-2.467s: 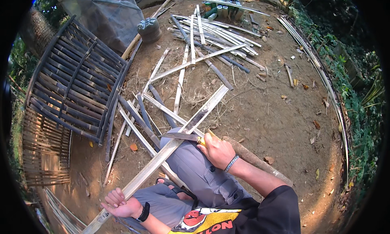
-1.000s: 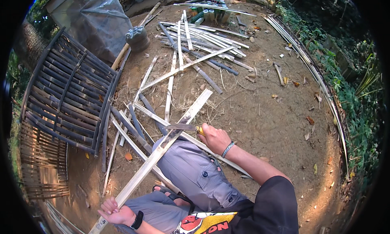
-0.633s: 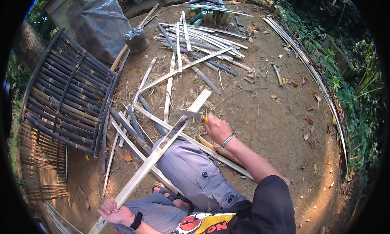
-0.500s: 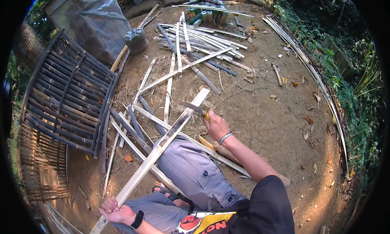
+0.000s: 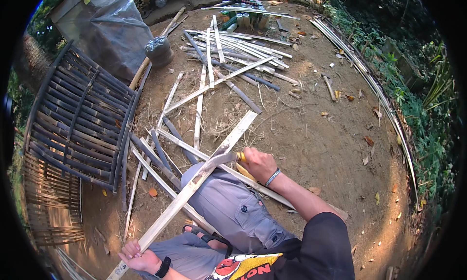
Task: The person uses a knife to peel and strip a piece of bamboo by hand.
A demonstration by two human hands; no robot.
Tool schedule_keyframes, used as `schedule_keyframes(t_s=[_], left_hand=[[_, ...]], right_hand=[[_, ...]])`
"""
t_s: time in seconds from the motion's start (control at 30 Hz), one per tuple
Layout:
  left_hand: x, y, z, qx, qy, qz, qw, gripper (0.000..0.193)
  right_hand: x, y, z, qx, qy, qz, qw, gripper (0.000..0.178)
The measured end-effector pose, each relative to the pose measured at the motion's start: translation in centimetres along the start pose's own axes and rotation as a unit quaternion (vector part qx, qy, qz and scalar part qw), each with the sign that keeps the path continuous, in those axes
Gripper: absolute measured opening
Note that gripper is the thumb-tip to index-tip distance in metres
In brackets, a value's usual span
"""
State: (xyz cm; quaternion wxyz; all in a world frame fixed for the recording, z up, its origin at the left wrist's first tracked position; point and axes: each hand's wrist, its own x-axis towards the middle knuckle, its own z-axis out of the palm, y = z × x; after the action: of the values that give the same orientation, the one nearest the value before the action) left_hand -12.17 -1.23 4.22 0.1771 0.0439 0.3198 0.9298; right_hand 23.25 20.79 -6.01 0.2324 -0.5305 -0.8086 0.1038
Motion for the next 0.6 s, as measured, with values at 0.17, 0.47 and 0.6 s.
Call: schedule_keyframes(t_s=[0.17, 0.47, 0.6], left_hand=[[-0.3, -0.7, 0.7, 0.009, 0.017, 0.003, 1.000, 0.046], [-0.1, -0.7, 0.4, 0.004, 0.028, 0.004, 1.000, 0.046], [0.2, 0.0, 0.5, 0.014, 0.026, 0.000, 1.000, 0.047]], right_hand=[[0.4, 2.9, 1.0, 0.052, 0.038, 0.187, 0.980, 0.033], [1.7, 5.0, 1.0, 0.005, 0.094, 0.186, 0.978, 0.030], [-0.7, 0.2, 1.0, 0.041, 0.004, 0.008, 0.999, 0.030]])
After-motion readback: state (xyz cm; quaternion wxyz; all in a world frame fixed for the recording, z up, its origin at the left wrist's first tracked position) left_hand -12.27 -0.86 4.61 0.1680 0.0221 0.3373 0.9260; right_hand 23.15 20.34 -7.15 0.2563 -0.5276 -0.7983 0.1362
